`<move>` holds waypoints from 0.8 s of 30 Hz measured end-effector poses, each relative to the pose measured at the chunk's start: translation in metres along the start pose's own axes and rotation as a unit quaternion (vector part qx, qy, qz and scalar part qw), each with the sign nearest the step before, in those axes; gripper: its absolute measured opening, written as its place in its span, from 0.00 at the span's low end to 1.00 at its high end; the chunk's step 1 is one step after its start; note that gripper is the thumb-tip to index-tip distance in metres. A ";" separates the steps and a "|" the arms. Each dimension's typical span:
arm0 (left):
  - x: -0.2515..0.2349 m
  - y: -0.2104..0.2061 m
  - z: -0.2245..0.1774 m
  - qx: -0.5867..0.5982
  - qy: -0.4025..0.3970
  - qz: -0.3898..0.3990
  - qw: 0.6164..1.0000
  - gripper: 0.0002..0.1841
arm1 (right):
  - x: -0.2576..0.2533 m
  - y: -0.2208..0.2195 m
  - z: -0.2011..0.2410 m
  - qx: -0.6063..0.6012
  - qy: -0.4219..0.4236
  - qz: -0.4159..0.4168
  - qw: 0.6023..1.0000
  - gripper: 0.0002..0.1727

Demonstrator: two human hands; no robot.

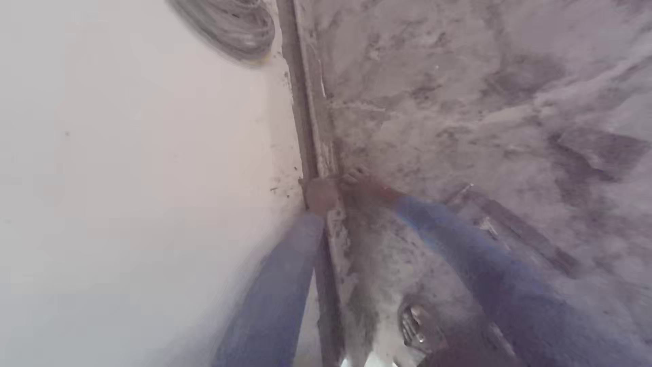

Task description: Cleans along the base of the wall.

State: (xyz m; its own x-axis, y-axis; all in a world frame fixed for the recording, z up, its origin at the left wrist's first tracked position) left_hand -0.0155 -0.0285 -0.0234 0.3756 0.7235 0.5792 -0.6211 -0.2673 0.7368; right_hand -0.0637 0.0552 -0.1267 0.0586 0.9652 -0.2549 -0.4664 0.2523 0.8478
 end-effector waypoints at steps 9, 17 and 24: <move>-0.005 -0.007 0.003 -0.043 0.018 0.014 0.999 0.20 | 0.003 -0.004 0.002 -0.020 -0.004 0.002 1.000 0.17; 0.003 0.000 -0.002 -0.041 0.013 0.008 0.999 0.23 | 0.001 -0.021 -0.010 -0.003 -0.005 -0.018 1.000 0.20; 0.003 0.002 0.000 0.022 0.043 0.006 0.999 0.23 | -0.001 -0.025 -0.011 0.008 -0.012 -0.006 1.000 0.25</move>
State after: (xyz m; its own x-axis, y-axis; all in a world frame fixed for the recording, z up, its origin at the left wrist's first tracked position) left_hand -0.0155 -0.0272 -0.0205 0.3066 0.7723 0.5564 -0.5936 -0.3017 0.7460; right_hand -0.0617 0.0468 -0.1528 0.0857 0.9633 -0.2543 -0.4513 0.2651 0.8521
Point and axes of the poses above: each hand's wrist, its own x-axis away from the middle knuckle, its own y-axis out of the back of the hand, z = x × y, the point moved 4 cm from there along -x, towards the middle knuckle, and after that the axes turned 1 degree about y, right-handed, at the moved point
